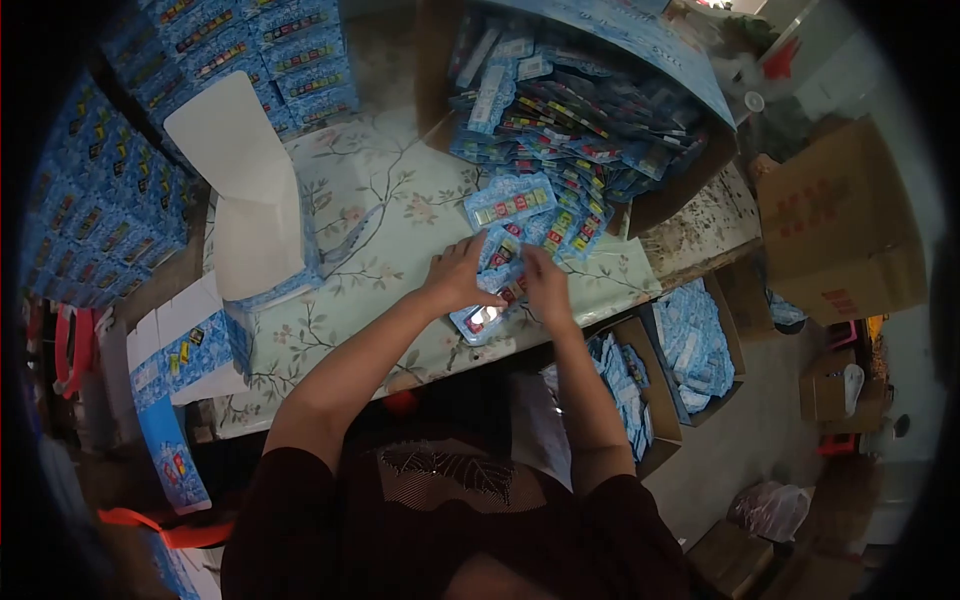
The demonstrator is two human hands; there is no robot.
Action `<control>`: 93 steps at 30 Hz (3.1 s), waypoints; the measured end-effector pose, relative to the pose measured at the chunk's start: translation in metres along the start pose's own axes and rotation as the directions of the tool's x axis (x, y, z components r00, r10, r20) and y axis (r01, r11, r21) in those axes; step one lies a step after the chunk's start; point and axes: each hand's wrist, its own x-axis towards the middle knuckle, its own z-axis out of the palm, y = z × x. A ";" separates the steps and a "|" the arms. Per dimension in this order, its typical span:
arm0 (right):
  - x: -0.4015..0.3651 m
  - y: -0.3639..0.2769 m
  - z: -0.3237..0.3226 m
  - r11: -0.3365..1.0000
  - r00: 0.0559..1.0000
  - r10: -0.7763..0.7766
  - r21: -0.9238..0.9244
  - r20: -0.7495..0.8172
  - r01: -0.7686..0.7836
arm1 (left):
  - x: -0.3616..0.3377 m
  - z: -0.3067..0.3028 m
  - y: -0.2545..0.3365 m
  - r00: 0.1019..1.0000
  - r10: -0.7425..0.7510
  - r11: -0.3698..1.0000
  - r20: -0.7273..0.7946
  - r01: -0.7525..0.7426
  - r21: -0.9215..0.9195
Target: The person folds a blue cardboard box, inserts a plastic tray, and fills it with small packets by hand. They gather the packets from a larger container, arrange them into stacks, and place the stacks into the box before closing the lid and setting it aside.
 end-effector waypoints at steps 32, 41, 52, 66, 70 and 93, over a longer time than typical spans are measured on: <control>0.128 -0.066 0.093 0.631 0.877 -0.054 -0.665 0.477 0.400 | -0.079 -0.023 -0.062 0.949 0.198 0.968 -0.246 -0.229 -0.104; 0.096 -0.085 0.060 0.817 0.824 -0.002 -0.474 0.567 0.328 | -0.130 -0.007 -0.060 0.935 0.149 0.960 -0.323 -0.215 -0.179; 0.024 -0.017 0.035 0.772 0.919 -0.287 -0.503 0.270 0.389 | -0.111 -0.005 -0.057 0.955 -0.023 0.929 -0.295 -0.089 -0.360; 0.053 -0.067 -0.042 0.991 0.935 0.050 0.099 0.350 -0.091 | -0.120 0.001 -0.064 0.958 0.044 0.934 -0.282 -0.140 -0.329; 0.019 -0.030 -0.030 0.952 0.782 -0.166 -0.110 0.600 0.287 | -0.134 0.003 -0.069 0.932 0.143 0.930 -0.332 -0.242 -0.277; 0.063 -0.018 0.024 0.786 0.869 0.387 -0.604 0.308 -0.135 | -0.133 -0.034 -0.070 0.913 0.176 0.953 -0.368 -0.251 -0.166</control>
